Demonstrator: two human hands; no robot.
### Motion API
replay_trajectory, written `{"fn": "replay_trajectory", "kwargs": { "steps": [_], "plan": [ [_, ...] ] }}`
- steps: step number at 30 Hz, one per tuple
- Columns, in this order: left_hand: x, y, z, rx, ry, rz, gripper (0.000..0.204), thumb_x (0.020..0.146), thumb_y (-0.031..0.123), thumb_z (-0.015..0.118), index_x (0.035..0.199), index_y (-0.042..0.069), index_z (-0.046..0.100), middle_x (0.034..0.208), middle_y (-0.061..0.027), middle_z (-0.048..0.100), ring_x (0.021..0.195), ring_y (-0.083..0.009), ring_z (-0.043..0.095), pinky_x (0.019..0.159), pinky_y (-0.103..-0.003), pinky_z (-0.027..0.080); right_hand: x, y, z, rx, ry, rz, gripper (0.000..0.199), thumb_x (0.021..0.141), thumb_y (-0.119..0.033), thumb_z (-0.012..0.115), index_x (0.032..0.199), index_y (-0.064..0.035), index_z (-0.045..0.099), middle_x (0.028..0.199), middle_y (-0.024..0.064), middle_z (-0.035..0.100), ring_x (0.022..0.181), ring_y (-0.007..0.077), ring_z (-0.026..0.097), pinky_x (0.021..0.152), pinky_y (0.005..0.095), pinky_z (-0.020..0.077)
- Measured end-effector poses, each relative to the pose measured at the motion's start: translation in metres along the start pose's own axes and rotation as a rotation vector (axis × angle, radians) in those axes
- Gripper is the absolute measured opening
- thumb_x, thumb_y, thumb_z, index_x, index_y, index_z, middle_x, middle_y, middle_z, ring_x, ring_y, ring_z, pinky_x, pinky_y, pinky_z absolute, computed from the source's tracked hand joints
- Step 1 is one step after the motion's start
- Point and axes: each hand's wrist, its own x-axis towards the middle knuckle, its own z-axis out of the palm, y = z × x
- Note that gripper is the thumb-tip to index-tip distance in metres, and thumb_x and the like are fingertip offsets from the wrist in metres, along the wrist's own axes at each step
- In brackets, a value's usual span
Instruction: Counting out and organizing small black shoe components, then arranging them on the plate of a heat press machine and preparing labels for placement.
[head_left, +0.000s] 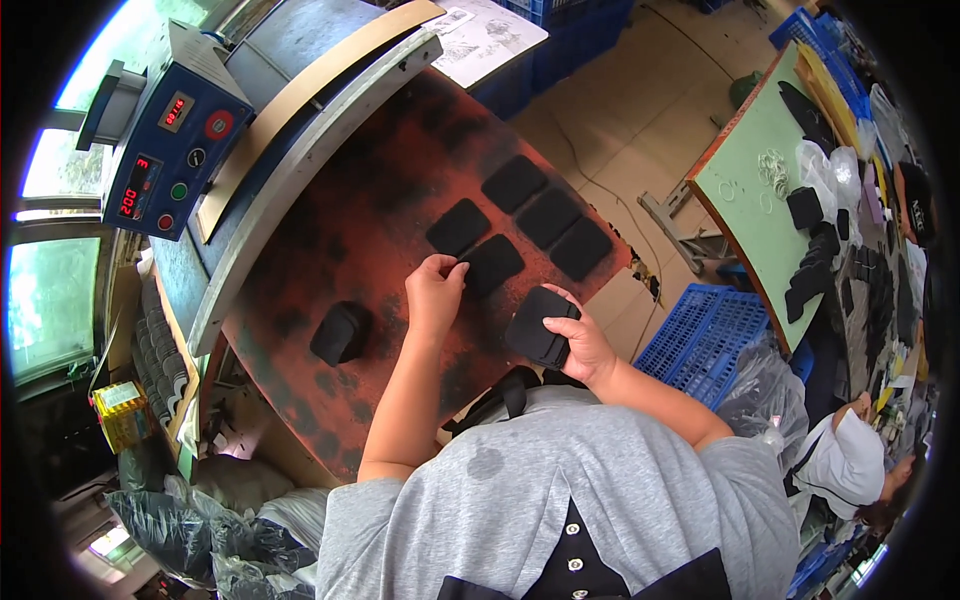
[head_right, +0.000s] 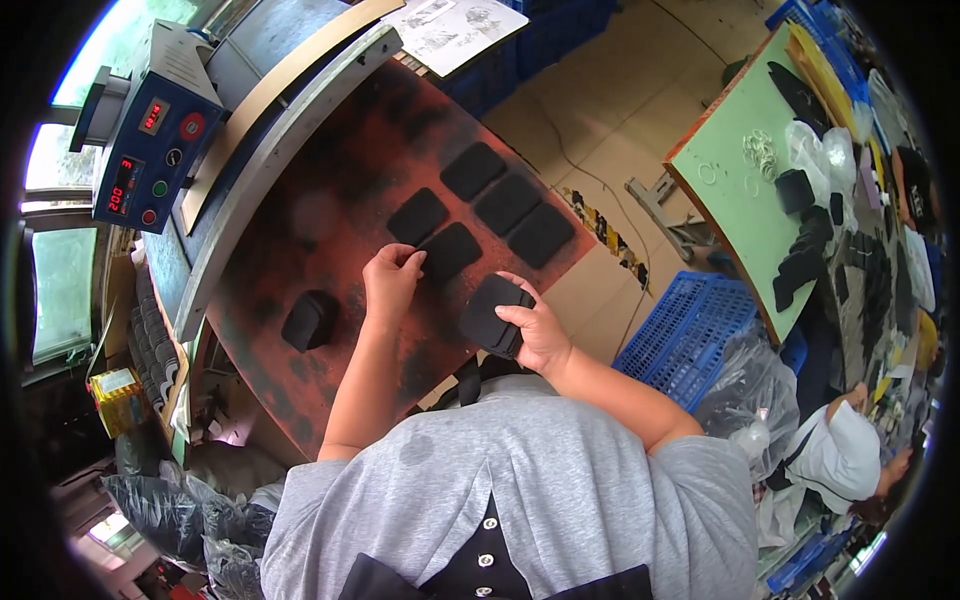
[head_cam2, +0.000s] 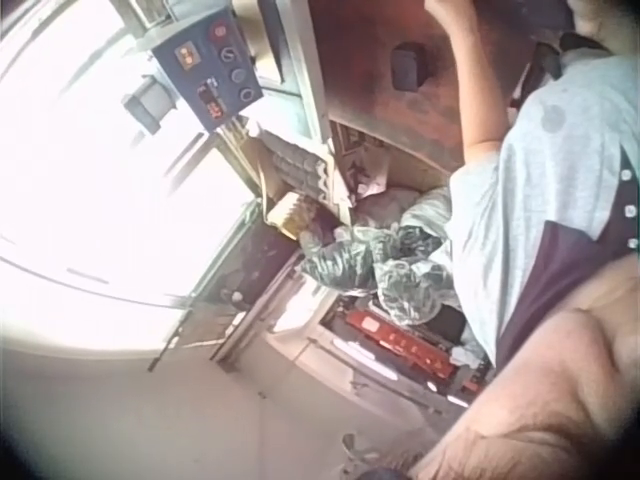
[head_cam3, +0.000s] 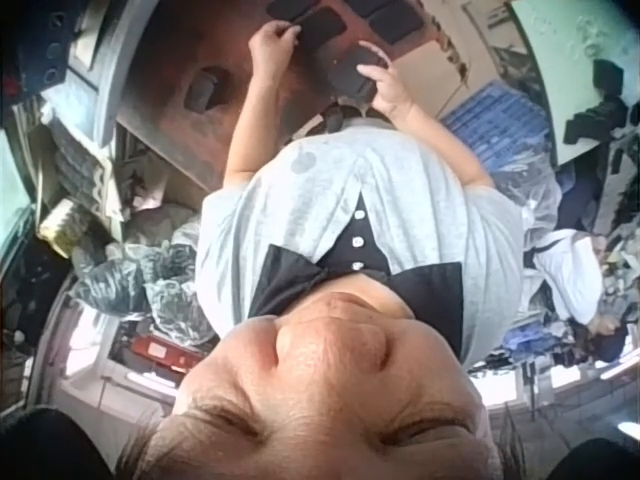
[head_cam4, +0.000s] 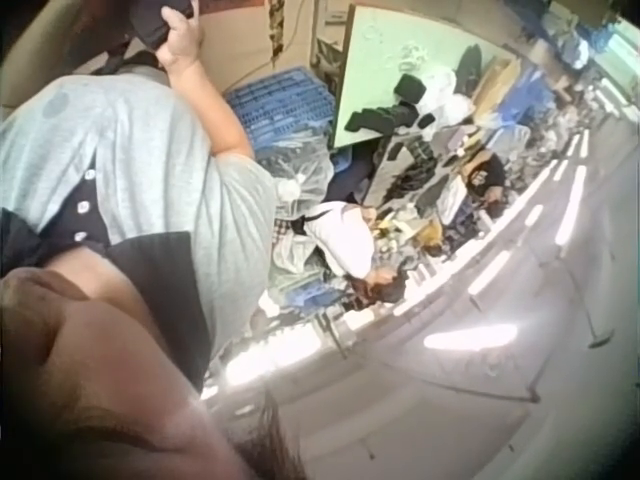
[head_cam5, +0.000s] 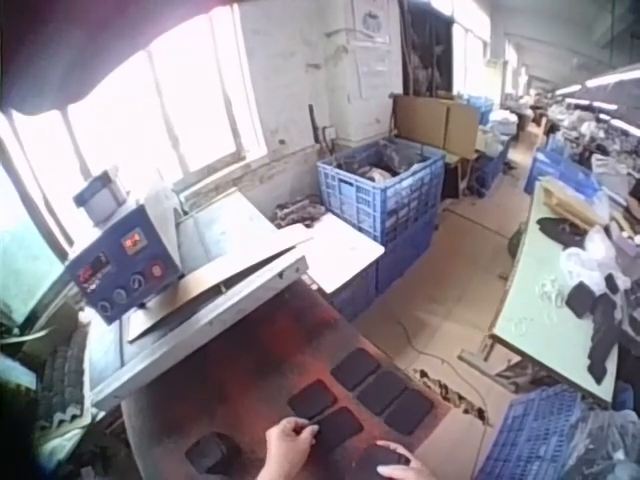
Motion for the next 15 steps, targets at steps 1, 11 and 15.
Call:
{"fn": "replay_trajectory", "kwargs": {
  "steps": [1,11,15],
  "plan": [
    [-0.002,-0.001,-0.001,0.001,0.002,0.0,0.018,0.085,0.011,0.073,0.093,-0.003,0.065,0.076,-0.0069,0.067,0.066,-0.0101,0.061,0.061,-0.025,0.05,-0.001,-0.001,0.002,-0.021,0.007,-0.001,0.053,0.085,0.007,0.052,0.133,-0.0127,0.042,0.121,0.0152,0.055,0.113,0.0314,0.059,0.094,0.0513,0.0531],
    [-0.069,-0.002,0.021,-0.223,-0.196,0.002,0.014,0.085,0.002,0.07,0.098,-0.001,0.064,0.083,-0.0023,0.066,0.073,-0.0083,0.061,0.063,-0.023,0.052,-0.008,-0.001,-0.004,-0.062,0.093,-0.026,0.042,0.091,0.003,0.055,0.129,-0.0118,0.044,0.115,0.0138,0.058,0.102,0.028,0.063,0.086,0.0454,0.0567],
    [-0.061,-0.013,0.024,-0.003,-0.108,0.13,0.021,0.083,0.006,0.073,0.101,-0.001,0.067,0.087,-0.008,0.068,0.072,-0.0136,0.063,0.064,-0.028,0.053,-0.032,-0.009,-0.018,-0.083,0.18,-0.013,0.041,0.091,0.002,0.054,0.128,-0.0095,0.044,0.112,0.018,0.059,0.104,0.0304,0.061,0.091,0.0481,0.0546]
  ]
}}
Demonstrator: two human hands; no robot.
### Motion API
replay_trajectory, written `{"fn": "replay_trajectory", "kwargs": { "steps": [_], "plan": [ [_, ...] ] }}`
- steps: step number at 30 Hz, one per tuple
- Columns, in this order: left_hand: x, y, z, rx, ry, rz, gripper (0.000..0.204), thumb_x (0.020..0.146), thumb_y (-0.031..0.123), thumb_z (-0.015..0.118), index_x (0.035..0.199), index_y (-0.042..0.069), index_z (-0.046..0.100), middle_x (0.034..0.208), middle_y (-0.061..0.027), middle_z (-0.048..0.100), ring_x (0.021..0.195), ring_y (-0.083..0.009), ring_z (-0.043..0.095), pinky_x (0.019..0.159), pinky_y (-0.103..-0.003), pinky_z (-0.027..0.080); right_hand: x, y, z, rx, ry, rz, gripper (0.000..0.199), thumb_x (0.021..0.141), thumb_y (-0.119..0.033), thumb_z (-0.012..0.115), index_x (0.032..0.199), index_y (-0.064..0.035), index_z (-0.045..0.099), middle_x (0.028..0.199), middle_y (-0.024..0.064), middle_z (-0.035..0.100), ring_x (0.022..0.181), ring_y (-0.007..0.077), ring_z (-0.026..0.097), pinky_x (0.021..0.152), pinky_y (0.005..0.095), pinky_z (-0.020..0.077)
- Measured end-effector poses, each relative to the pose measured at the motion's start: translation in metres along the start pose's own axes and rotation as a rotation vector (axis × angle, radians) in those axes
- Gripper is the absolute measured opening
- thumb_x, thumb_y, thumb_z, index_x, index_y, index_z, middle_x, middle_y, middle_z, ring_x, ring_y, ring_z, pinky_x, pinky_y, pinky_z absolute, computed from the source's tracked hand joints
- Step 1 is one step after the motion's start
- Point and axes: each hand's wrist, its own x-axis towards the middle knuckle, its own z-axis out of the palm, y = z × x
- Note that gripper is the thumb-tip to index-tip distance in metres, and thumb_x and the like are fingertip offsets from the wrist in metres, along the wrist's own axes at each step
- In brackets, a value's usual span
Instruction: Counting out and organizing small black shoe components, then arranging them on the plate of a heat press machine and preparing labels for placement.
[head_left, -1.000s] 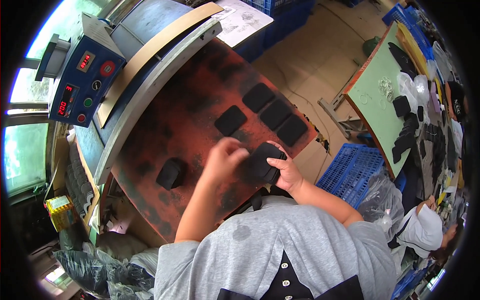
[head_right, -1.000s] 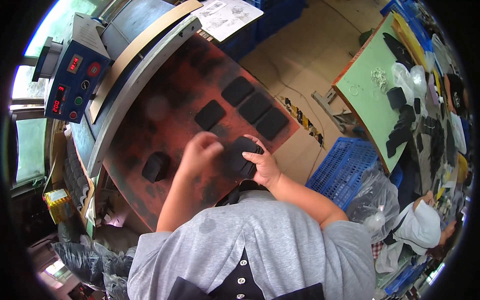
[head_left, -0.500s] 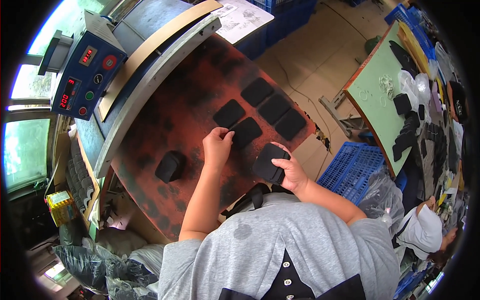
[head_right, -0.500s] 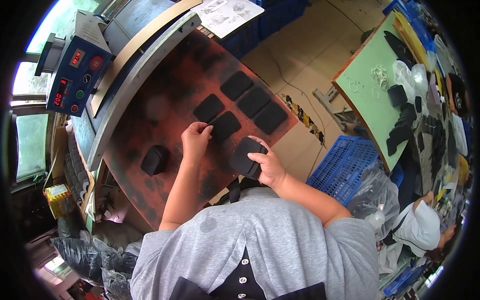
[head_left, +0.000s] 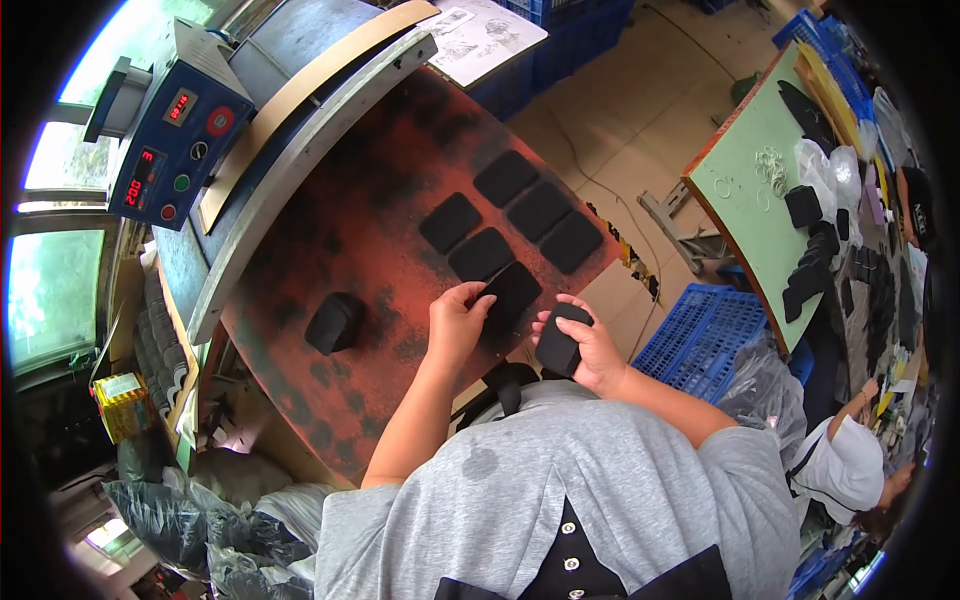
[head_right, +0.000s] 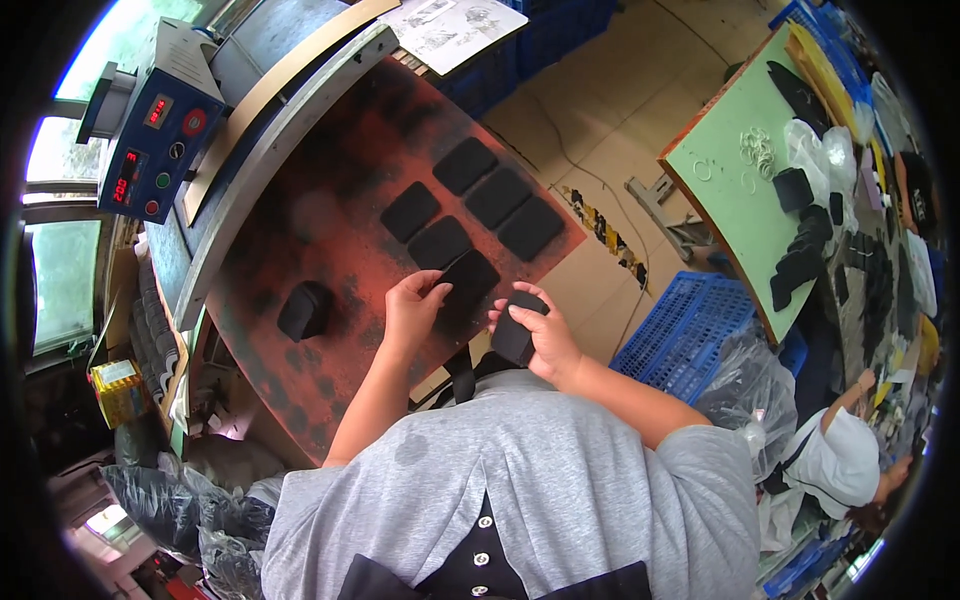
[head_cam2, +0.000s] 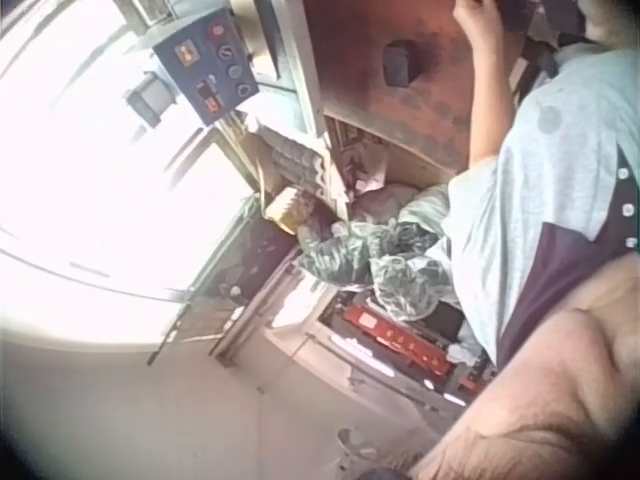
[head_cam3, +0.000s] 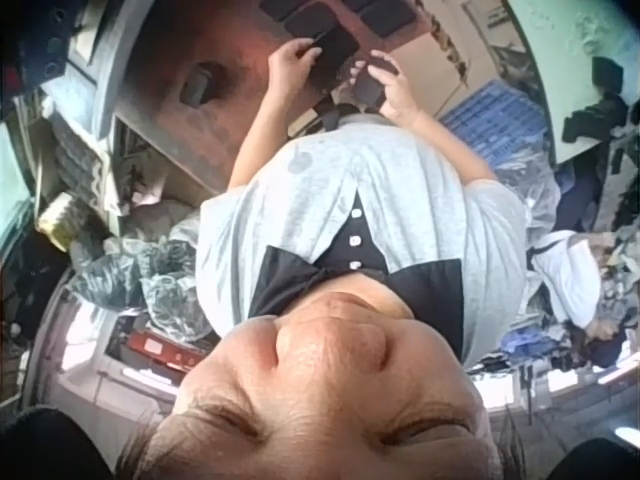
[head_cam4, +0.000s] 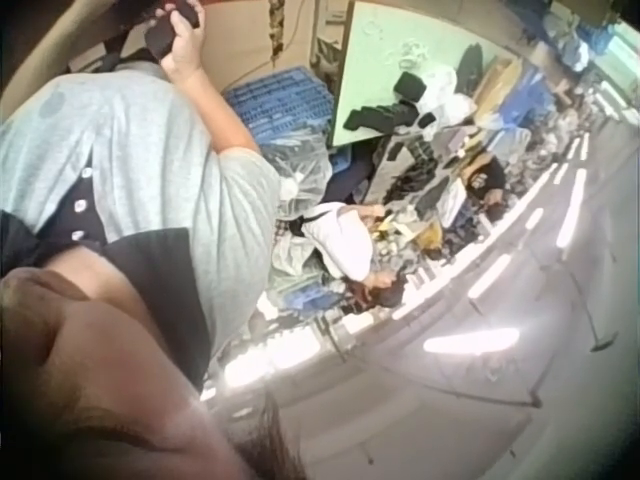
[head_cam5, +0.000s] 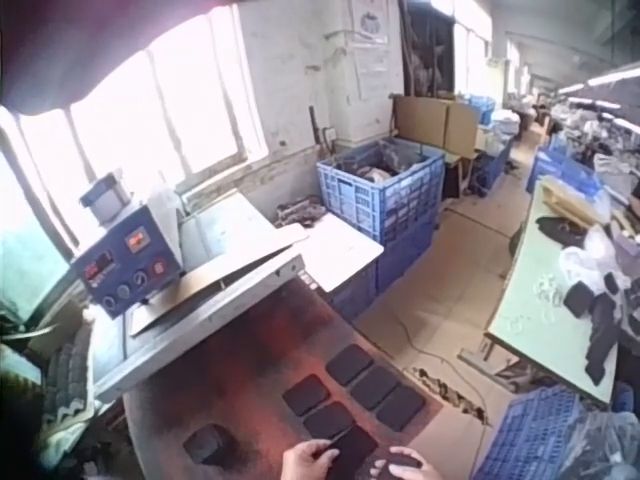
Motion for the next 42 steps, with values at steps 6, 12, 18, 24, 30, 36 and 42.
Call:
{"fn": "replay_trajectory", "kwargs": {
  "steps": [6,12,18,24,30,36,42],
  "plan": [
    [-0.01,0.014,0.004,0.565,0.186,0.265,0.05,0.08,0.024,0.076,0.121,0.003,0.058,0.127,-0.0169,0.055,0.104,-0.0297,0.059,0.089,-0.042,0.047,-0.003,-0.01,-0.008,0.024,-0.05,-0.027,0.041,0.09,0.001,0.055,0.128,-0.009,0.044,0.116,0.0185,0.058,0.106,0.0317,0.061,0.092,0.0487,0.0541],
    [-0.017,-0.01,0.021,0.974,0.052,0.274,0.076,0.094,0.048,0.052,0.147,-0.001,0.031,0.158,-0.0188,0.02,0.148,-0.0331,0.015,0.117,-0.054,0.011,-0.003,-0.011,0.005,0.03,-0.073,0.022,0.037,0.091,0.003,0.054,0.125,-0.0071,0.045,0.119,0.017,0.057,0.103,0.0308,0.063,0.09,0.0479,0.0552],
    [-0.021,-0.008,0.035,0.974,0.178,0.269,0.074,0.091,0.045,0.058,0.144,-0.001,0.035,0.156,-0.0193,0.026,0.145,-0.0353,0.021,0.116,-0.053,0.015,-0.002,-0.011,0.003,0.029,-0.098,0.022,0.037,0.09,0.003,0.054,0.125,-0.0071,0.045,0.12,0.0158,0.056,0.104,0.0305,0.063,0.089,0.048,0.0555],
    [-0.05,-0.004,0.025,0.713,0.317,0.328,0.063,0.076,0.032,0.078,0.126,0.004,0.052,0.128,-0.0144,0.05,0.116,-0.0358,0.045,0.1,-0.048,0.035,-0.006,-0.018,-0.001,0.085,-0.091,0.005,0.038,0.088,0.004,0.053,0.124,-0.0068,0.047,0.118,0.0152,0.055,0.104,0.0309,0.062,0.09,0.0487,0.0553],
    [-0.051,-0.006,0.032,0.696,0.308,0.344,0.055,0.073,0.029,0.08,0.118,0.006,0.057,0.121,-0.0115,0.054,0.112,-0.0348,0.047,0.096,-0.047,0.038,-0.011,-0.026,-0.01,0.046,-0.095,-0.019,0.044,0.083,0.006,0.048,0.126,-0.007,0.047,0.118,0.015,0.055,0.108,0.0314,0.059,0.092,0.0492,0.0538],
    [-0.045,0.019,0.043,0.68,0.284,0.507,0.048,0.072,0.024,0.08,0.113,0.009,0.061,0.119,-0.0071,0.056,0.11,-0.0335,0.048,0.097,-0.046,0.037,0.013,-0.084,-0.017,-0.432,-0.077,-0.382,0.052,0.077,0.01,0.048,0.126,-0.0071,0.05,0.118,0.0096,0.051,0.097,0.0221,0.063,0.079,0.0364,0.0562],
    [-0.019,0.05,0.081,0.841,-0.01,0.674,0.053,0.082,0.036,0.069,0.128,0.011,0.058,0.143,-0.0068,0.047,0.134,-0.0256,0.04,0.109,-0.047,0.028,0.03,-0.119,-0.018,-0.693,-0.08,-0.253,0.058,0.076,0.009,0.051,0.132,-0.0044,0.049,0.125,0.0097,0.05,0.092,0.0189,0.064,0.076,0.0295,0.0532]
  ]
}}
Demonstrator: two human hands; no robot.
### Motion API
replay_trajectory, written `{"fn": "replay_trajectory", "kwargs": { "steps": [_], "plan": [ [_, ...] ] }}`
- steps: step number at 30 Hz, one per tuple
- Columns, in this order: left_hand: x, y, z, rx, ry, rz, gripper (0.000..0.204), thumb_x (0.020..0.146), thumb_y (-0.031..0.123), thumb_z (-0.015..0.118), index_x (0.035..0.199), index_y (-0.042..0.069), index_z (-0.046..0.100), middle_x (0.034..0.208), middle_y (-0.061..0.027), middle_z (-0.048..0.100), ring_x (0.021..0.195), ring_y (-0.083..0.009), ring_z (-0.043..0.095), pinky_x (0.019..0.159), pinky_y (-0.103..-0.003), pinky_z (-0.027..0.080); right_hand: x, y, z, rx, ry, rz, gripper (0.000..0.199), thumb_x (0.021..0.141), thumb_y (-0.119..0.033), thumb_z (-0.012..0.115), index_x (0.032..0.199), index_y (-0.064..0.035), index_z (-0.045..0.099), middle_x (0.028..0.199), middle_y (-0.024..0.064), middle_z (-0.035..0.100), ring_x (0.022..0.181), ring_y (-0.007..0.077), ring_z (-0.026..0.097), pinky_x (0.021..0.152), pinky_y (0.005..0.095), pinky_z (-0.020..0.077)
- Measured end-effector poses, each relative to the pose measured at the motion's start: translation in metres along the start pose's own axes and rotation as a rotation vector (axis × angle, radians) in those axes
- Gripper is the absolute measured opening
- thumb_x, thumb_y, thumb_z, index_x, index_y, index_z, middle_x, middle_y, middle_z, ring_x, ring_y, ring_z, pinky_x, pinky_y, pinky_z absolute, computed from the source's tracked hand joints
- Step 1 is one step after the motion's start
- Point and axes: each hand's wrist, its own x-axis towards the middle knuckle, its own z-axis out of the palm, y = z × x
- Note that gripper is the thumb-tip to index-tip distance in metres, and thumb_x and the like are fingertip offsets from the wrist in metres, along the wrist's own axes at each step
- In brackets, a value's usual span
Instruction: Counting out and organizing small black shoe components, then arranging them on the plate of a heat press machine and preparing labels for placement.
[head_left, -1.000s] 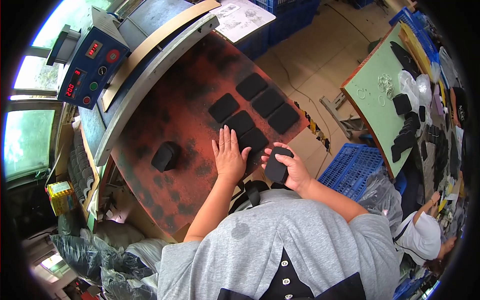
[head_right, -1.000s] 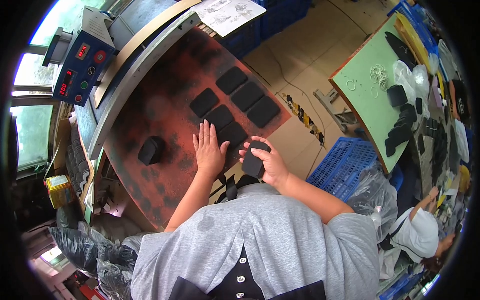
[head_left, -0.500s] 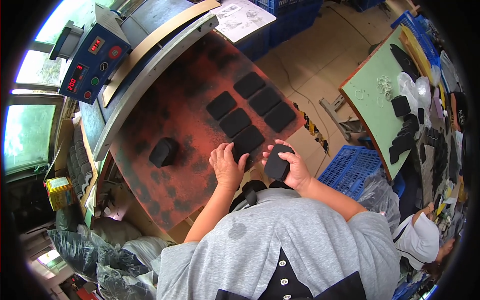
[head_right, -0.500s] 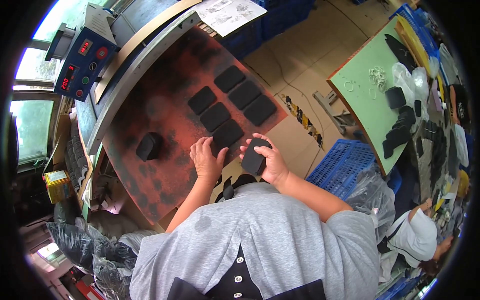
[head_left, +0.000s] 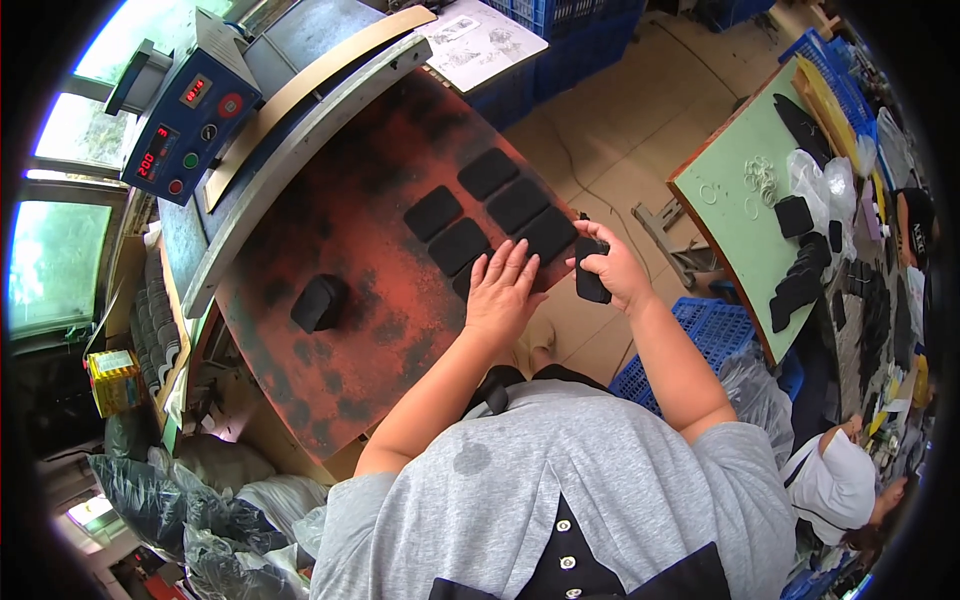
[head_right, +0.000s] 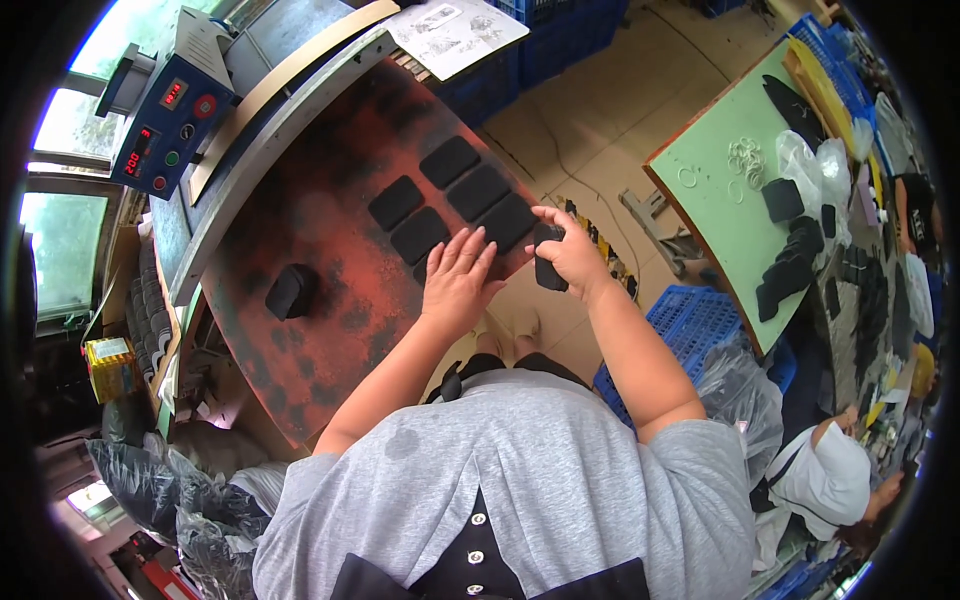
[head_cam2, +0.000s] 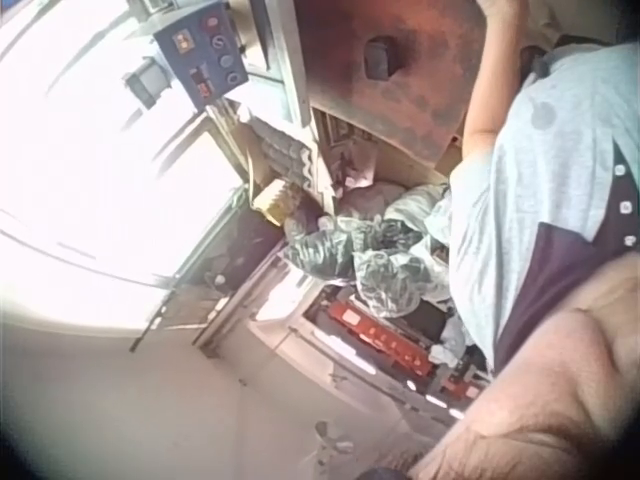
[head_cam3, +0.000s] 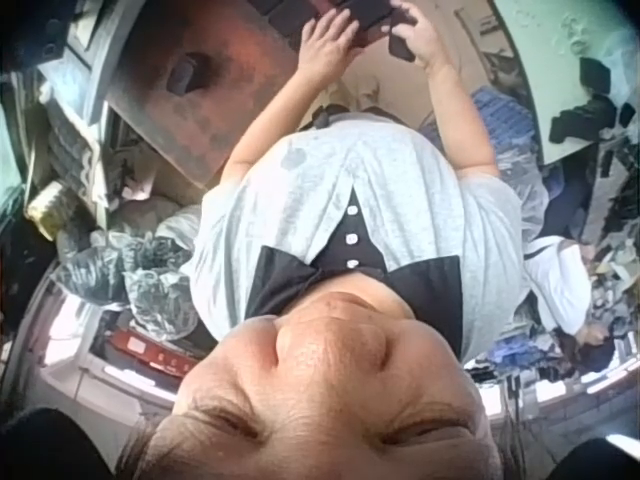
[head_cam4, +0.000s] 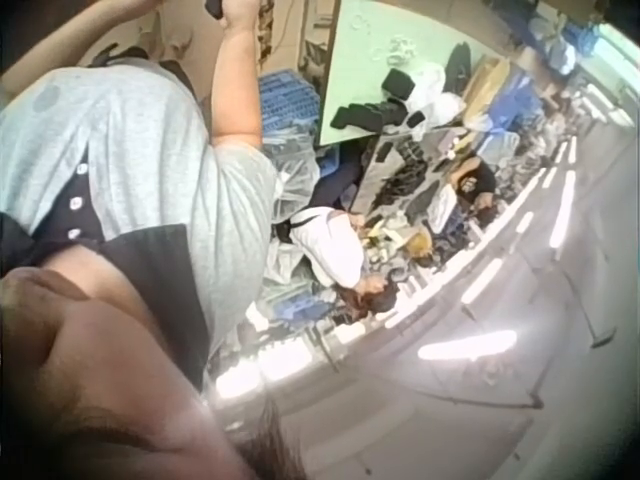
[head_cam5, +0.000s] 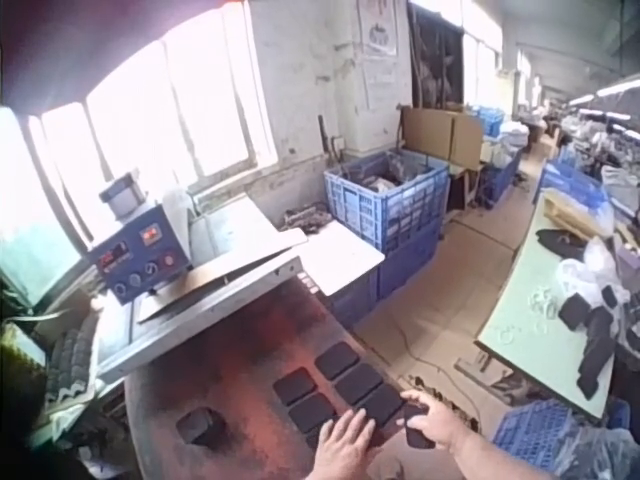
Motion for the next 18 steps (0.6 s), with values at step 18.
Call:
{"fn": "replay_trajectory", "kwargs": {
  "steps": [18],
  "plan": [
    [-0.024,-0.006,-0.007,-0.004,0.188,-0.313,0.041,0.075,0.021,0.075,0.111,0.009,0.062,0.129,-0.0125,0.051,0.121,-0.0349,0.045,0.104,-0.05,0.032,0.004,0.011,-0.003,-0.196,-0.008,-0.115,0.058,0.075,0.006,0.06,0.131,-0.0054,0.053,0.149,0.0124,0.037,0.12,0.021,0.054,0.091,0.0288,0.0474]
  ]
}}
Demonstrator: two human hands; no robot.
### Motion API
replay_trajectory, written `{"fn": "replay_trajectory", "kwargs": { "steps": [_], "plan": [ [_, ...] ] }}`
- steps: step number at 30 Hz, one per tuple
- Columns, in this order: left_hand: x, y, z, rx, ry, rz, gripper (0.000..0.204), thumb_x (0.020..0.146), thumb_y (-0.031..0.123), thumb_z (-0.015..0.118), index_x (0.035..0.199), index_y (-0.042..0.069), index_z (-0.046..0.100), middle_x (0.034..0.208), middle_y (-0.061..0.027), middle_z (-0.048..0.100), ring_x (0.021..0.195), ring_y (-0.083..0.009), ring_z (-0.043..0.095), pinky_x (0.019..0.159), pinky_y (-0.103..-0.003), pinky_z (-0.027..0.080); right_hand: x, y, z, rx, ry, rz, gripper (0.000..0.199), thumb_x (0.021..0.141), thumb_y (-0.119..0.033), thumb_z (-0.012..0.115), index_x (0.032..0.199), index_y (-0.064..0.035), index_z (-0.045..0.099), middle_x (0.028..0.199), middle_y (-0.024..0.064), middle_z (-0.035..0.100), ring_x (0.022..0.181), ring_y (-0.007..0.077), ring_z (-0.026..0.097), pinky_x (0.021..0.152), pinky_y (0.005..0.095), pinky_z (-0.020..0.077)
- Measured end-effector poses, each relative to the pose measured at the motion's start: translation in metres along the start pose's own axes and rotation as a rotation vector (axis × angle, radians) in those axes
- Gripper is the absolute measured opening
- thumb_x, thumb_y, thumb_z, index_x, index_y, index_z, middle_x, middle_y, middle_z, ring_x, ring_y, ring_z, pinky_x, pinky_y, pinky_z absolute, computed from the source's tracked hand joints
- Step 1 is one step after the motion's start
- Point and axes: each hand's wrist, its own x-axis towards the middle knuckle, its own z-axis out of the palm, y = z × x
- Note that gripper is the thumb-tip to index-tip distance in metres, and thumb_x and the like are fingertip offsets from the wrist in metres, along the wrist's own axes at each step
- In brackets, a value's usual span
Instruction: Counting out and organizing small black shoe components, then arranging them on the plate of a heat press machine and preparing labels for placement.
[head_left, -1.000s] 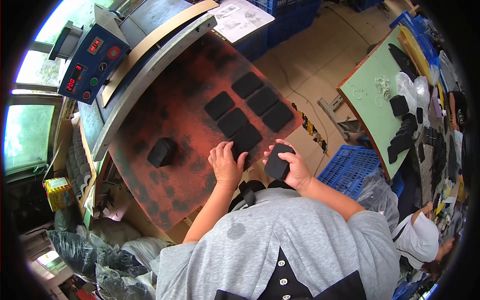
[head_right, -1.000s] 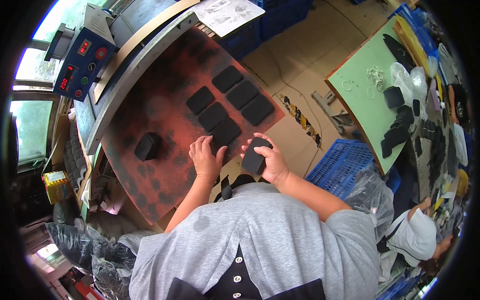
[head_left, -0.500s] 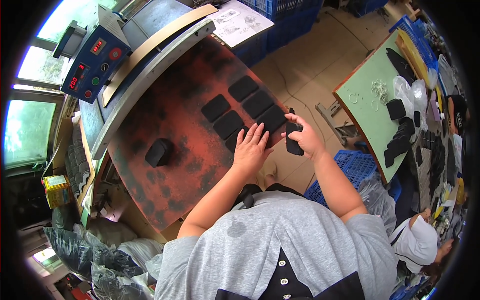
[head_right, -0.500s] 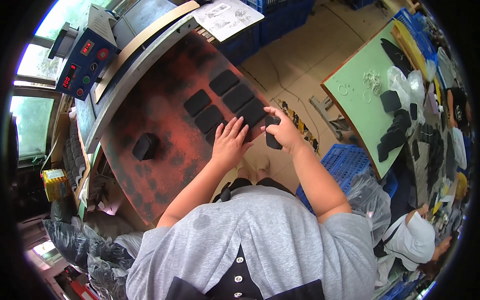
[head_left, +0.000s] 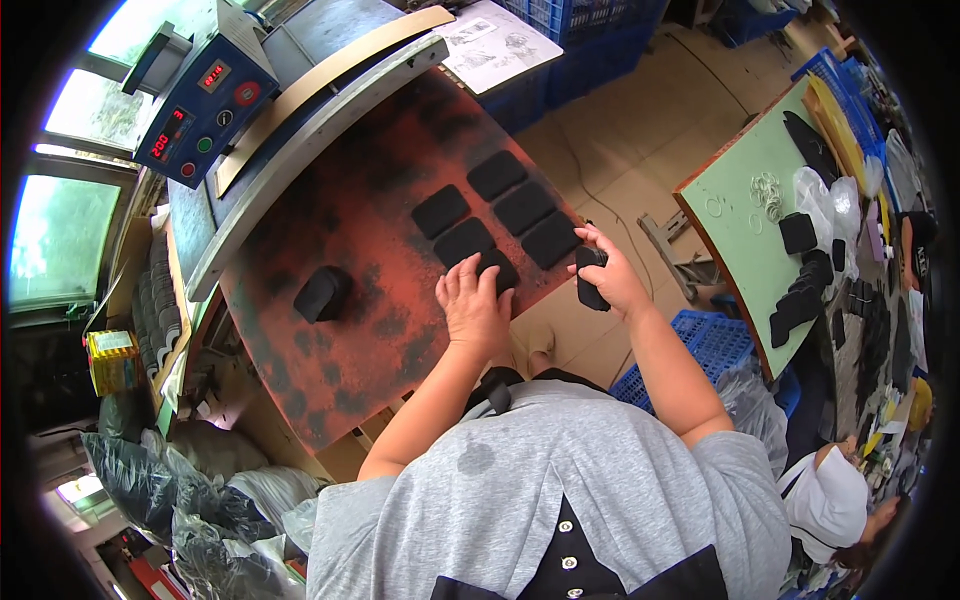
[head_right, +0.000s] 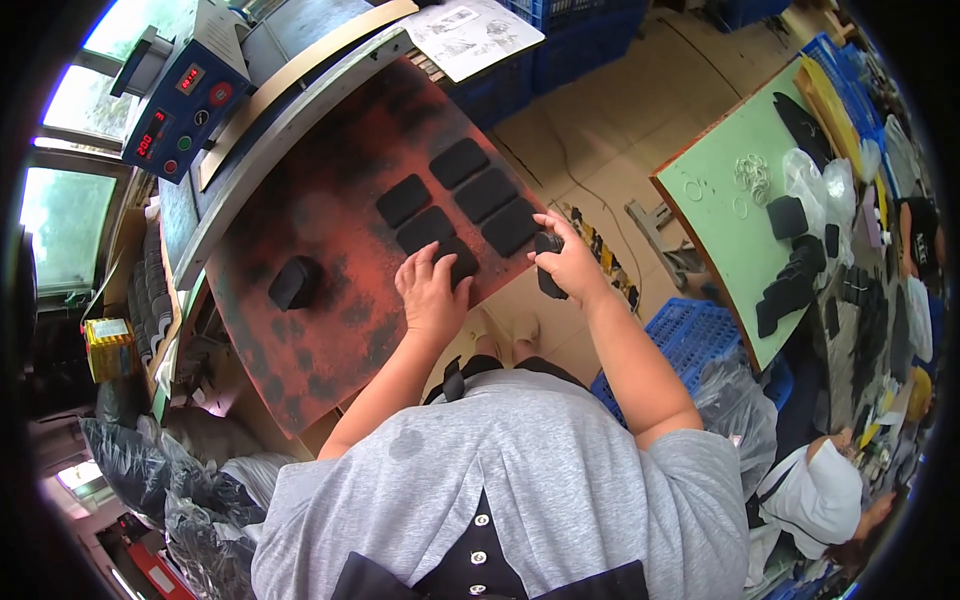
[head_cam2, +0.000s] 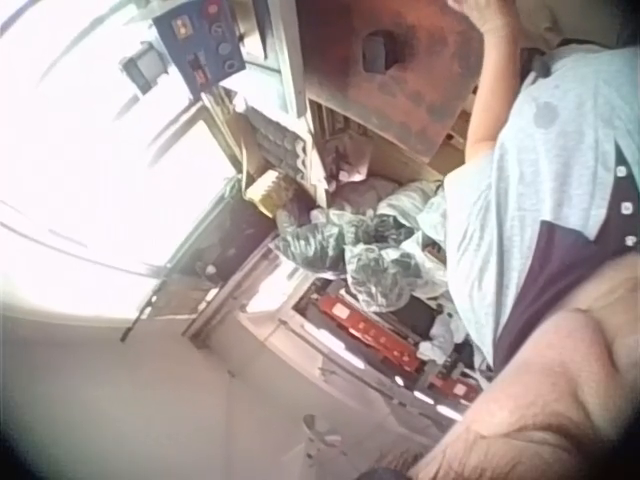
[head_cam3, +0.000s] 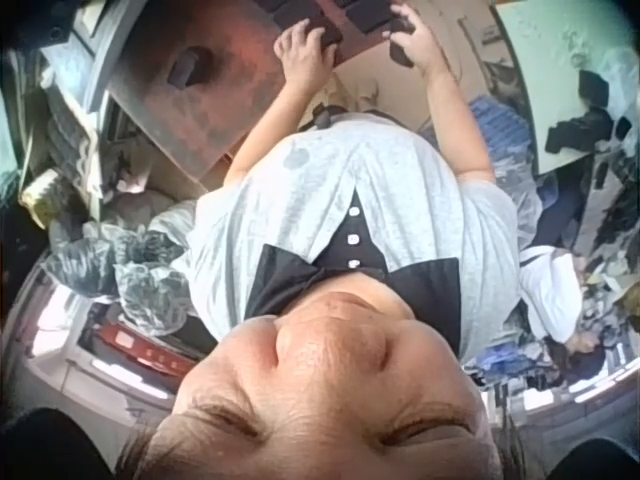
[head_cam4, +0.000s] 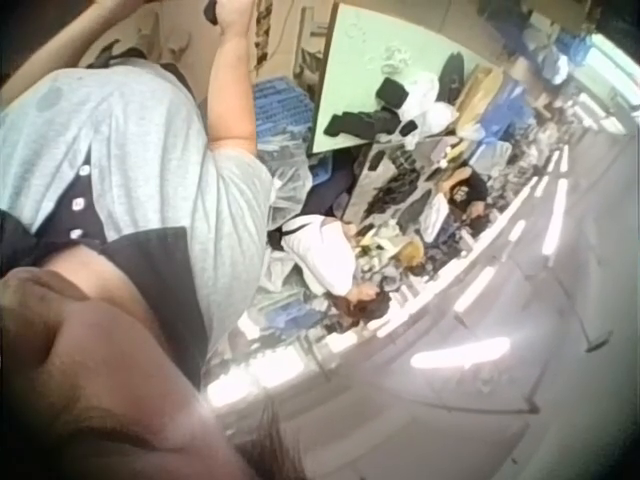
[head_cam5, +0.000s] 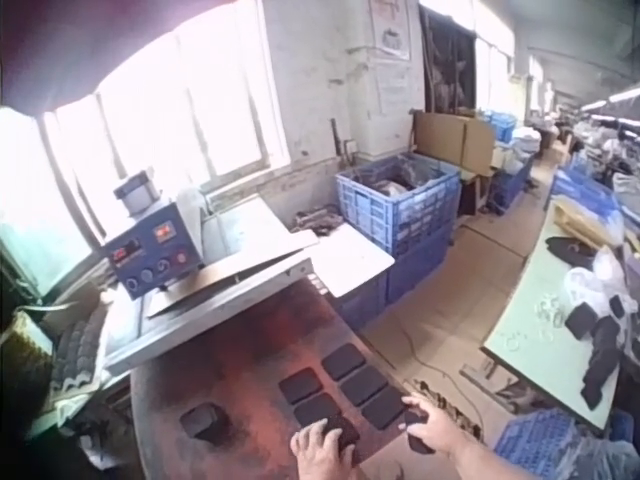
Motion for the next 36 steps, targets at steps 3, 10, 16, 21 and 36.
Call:
{"fn": "replay_trajectory", "kwargs": {
  "steps": [3,10,16,21,36],
  "plan": [
    [-0.011,-0.018,0.004,-0.049,-0.015,-0.034,0.037,0.075,0.017,0.075,0.108,0.008,0.062,0.127,-0.0128,0.052,0.12,-0.0358,0.046,0.103,-0.049,0.035,0.005,0.008,-0.005,-0.081,-0.025,-0.008,0.058,0.076,0.006,0.057,0.132,-0.0057,0.052,0.15,0.0119,0.035,0.11,0.0201,0.057,0.088,0.0293,0.0488],
    [-0.018,-0.026,0.009,-0.186,0.0,-0.004,0.03,0.076,0.01,0.074,0.103,0.005,0.063,0.121,-0.0143,0.054,0.115,-0.0373,0.048,0.098,-0.046,0.043,0.007,0.02,-0.009,-0.146,-0.055,-0.026,0.056,0.077,0.007,0.052,0.132,-0.0054,0.052,0.153,0.0105,0.03,0.097,0.0184,0.064,0.082,0.0297,0.0522],
    [-0.019,-0.022,0.005,-0.129,0.051,0.011,0.029,0.075,0.01,0.074,0.102,0.005,0.063,0.119,-0.0136,0.056,0.113,-0.0368,0.049,0.096,-0.045,0.044,-0.008,0.0,-0.001,0.046,0.016,0.057,0.052,0.08,0.007,0.052,0.131,-0.006,0.05,0.129,0.0143,0.052,0.099,0.0204,0.064,0.085,0.0333,0.0536],
    [-0.017,0.0,-0.013,-0.555,-0.026,-0.046,0.027,0.078,0.013,0.075,0.1,0.003,0.064,0.101,-0.0119,0.061,0.098,-0.0311,0.057,0.085,-0.04,0.048,-0.033,-0.012,0.032,0.568,-0.09,0.047,0.044,0.088,0.004,0.051,0.131,-0.0064,0.045,0.115,0.0149,0.057,0.106,0.026,0.062,0.094,0.0409,0.0528],
    [-0.035,-0.021,-0.04,-0.923,-0.046,-0.623,0.012,0.083,0.001,0.071,0.09,-0.001,0.062,0.083,-0.0019,0.065,0.073,-0.0087,0.061,0.066,-0.023,0.052,-0.034,0.012,0.142,0.892,-0.233,0.052,0.032,0.099,-0.009,0.052,0.129,-0.0124,0.042,0.12,0.0128,0.056,0.113,0.025,0.057,0.094,0.0381,0.053]
  ]
}}
